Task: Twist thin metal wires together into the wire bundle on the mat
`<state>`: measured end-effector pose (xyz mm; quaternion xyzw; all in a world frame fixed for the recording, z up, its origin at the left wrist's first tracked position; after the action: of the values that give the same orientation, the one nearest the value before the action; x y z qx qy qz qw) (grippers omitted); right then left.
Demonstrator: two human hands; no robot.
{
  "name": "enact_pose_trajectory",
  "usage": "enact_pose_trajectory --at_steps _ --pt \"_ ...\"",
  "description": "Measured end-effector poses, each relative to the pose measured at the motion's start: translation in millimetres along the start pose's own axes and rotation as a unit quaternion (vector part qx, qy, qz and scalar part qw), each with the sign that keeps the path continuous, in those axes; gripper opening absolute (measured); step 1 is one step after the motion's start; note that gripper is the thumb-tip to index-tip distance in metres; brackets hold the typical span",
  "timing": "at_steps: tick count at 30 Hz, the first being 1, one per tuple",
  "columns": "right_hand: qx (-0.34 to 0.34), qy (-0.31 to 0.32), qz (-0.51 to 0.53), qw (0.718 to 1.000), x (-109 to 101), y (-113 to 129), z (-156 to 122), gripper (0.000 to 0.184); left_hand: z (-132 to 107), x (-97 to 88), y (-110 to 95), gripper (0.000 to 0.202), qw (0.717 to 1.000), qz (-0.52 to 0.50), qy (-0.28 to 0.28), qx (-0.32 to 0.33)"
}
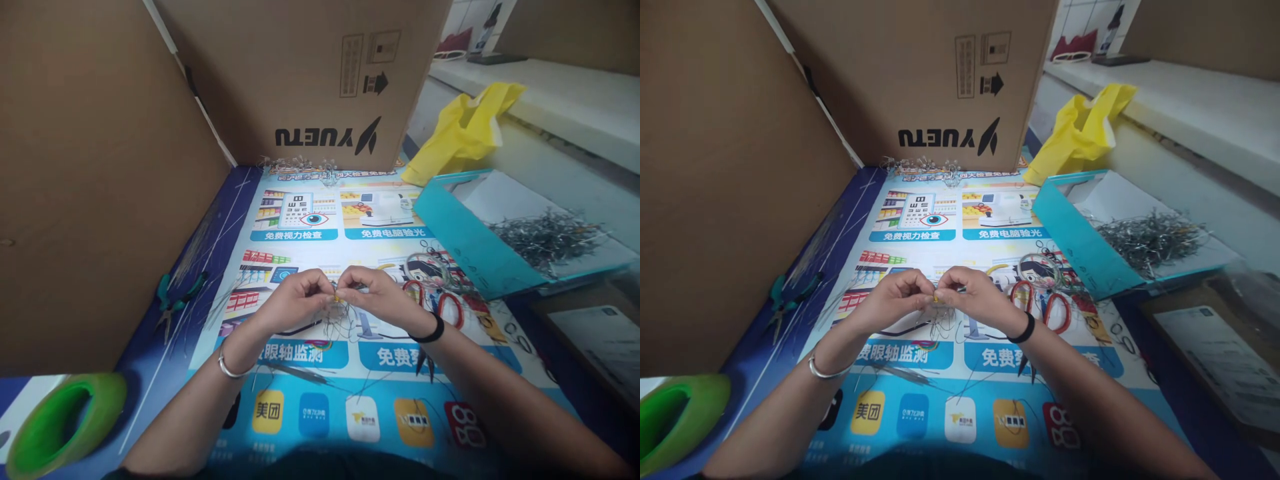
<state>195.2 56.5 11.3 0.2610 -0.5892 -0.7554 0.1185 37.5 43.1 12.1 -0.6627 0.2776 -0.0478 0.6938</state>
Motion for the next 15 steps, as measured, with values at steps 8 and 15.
enact_pose_trajectory --at_steps 8,15 --pt "0.008 0.020 0.016 1.000 0.9 -4.3 0.3 0.015 -0.5 0.3 -0.9 0.005 1.000 0.003 0.009 -0.007" --pt "-0.004 0.011 -0.046 0.999 1.3 5.3 0.8 0.010 -0.1 1.7 -1.9 0.009 0.999 -0.034 0.017 -0.002"
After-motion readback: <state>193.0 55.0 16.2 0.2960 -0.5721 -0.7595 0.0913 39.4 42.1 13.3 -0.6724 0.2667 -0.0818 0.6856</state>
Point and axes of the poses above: each hand's wrist, its own z-axis towards the middle knuckle, its own x-axis out of the palm, y = z × x, the point moved 4 cm from there along z, towards the middle knuckle, and after that the axes turned 8 degrees about z, right-handed, at the moved point
